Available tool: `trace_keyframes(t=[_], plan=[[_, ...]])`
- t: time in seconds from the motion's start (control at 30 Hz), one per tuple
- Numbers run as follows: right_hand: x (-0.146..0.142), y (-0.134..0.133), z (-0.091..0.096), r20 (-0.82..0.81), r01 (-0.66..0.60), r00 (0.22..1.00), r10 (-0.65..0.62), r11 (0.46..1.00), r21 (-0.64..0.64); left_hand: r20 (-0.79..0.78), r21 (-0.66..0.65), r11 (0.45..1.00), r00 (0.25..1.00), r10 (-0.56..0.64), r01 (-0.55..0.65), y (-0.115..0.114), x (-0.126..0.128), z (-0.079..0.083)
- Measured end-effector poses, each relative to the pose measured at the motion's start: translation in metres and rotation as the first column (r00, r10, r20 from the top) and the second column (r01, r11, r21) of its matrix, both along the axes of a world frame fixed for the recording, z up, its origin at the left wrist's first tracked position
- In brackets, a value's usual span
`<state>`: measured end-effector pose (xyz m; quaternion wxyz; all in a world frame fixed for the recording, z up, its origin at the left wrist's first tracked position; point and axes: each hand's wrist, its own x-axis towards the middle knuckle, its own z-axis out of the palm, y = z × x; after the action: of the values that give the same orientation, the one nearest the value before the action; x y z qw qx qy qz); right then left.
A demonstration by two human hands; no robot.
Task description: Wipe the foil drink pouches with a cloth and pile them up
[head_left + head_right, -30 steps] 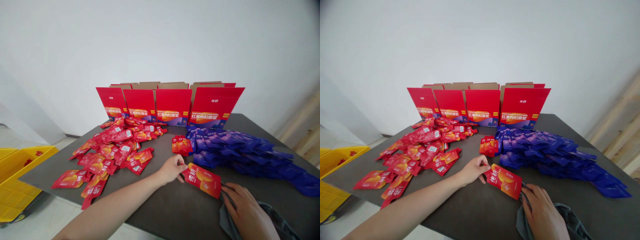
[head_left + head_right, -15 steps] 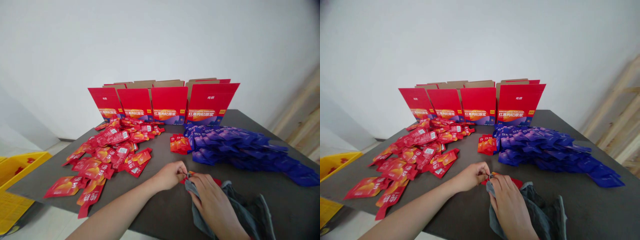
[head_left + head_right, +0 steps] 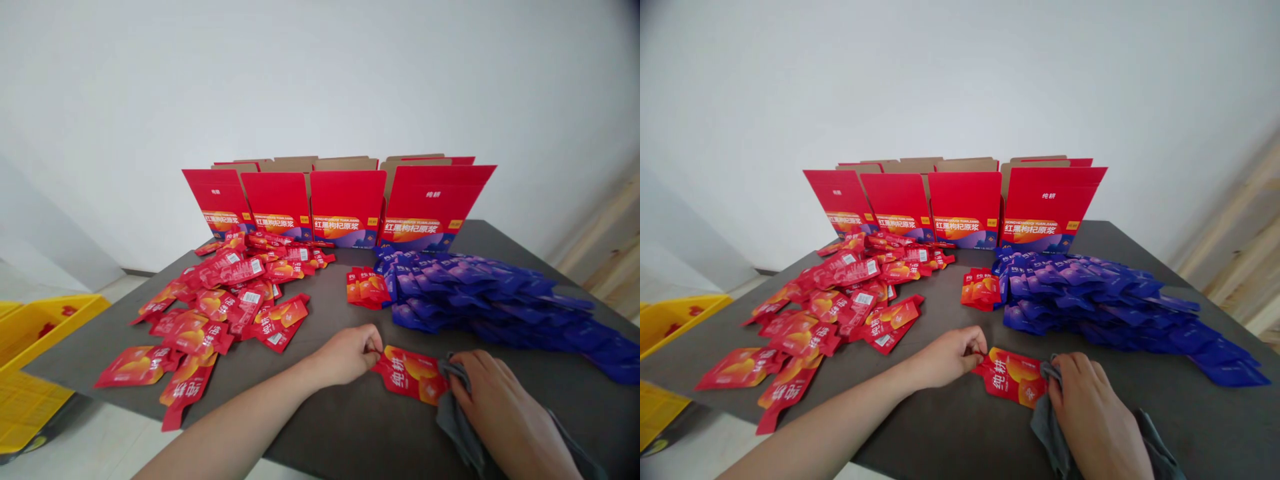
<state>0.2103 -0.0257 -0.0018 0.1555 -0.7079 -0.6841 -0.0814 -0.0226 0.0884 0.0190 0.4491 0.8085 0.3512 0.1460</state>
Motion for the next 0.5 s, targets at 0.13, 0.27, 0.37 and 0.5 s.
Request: trace_keyframes(t=[0.13,0.27,0.37,0.5], plan=[[-0.017,0.012,0.015,-0.055,-0.061,0.997,0.062,0.998,0.026,0.037,0.039,0.999,0.999,-0.038,0.037,0.003,-0.002,0.003],[-0.057,0.028,0.020,-0.079,-0.206,0.975,0.209,0.978,0.038,0.057,0.083,0.993,0.995,-0.083,0.078,0.008,-0.005,0.004],[-0.070,0.035,0.016,-0.068,-0.211,0.975,0.212,0.977,0.024,0.050,0.078,0.995,0.996,-0.071,0.067,0.011,-0.007,0.000],[-0.050,0.031,0.007,-0.051,-0.137,0.989,0.138,0.990,0.011,0.050,0.058,0.997,0.997,-0.056,0.053,0.014,-0.007,-0.007]])
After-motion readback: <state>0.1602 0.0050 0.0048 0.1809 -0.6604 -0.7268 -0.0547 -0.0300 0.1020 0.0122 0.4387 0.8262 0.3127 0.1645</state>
